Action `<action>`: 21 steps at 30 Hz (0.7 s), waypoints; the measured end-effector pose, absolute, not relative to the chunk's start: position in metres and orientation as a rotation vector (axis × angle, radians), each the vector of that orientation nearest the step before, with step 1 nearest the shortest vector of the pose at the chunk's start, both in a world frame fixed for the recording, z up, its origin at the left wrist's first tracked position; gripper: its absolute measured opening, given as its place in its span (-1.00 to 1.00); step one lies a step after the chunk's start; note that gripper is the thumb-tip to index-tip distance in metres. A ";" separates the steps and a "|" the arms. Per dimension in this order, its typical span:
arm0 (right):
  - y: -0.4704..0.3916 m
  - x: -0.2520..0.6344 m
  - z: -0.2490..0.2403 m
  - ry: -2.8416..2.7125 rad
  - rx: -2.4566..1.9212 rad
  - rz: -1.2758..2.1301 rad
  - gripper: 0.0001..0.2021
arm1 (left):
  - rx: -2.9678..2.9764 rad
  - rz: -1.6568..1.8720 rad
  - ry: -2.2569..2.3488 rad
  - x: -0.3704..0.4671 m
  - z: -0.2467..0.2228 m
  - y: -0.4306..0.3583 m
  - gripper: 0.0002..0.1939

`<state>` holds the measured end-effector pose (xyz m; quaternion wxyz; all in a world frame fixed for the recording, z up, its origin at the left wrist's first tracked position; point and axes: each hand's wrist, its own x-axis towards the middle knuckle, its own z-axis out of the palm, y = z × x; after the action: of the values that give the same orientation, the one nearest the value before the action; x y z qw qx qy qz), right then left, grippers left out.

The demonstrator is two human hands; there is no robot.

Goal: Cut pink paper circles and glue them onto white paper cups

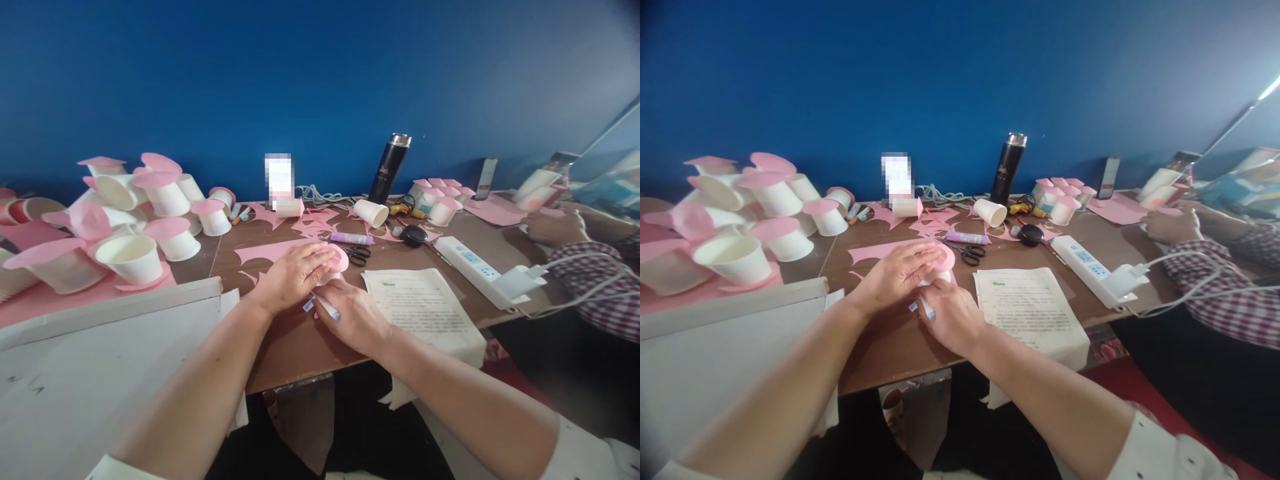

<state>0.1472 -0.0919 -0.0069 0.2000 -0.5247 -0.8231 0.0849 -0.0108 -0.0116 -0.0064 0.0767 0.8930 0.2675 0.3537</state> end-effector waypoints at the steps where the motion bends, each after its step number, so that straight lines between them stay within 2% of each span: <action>1: -0.091 0.145 -0.006 -2.327 -1.475 0.205 -0.77 | 2.671 1.055 0.805 -0.011 -0.006 -0.012 -0.63; 6: -0.086 0.134 0.001 -2.472 -1.573 0.051 -0.78 | 2.668 1.036 0.820 -0.011 -0.007 -0.010 -0.63; 11: -0.083 0.126 0.009 -2.562 -1.647 -0.047 -0.71 | 2.678 1.025 0.802 -0.012 -0.006 -0.010 -0.63; 17: -0.100 0.141 0.012 -2.519 -1.441 -0.005 -0.81 | 2.663 1.029 0.828 -0.011 -0.006 -0.011 -0.64; 21: -0.126 0.169 0.022 -2.308 -1.275 0.181 -0.75 | 2.648 1.071 0.817 -0.011 -0.008 -0.012 -0.66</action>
<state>0.1695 -0.1258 0.0218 0.2466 -0.4674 -0.8464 0.0665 -0.0106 -0.0118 -0.0085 0.0851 0.8881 0.2741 0.3591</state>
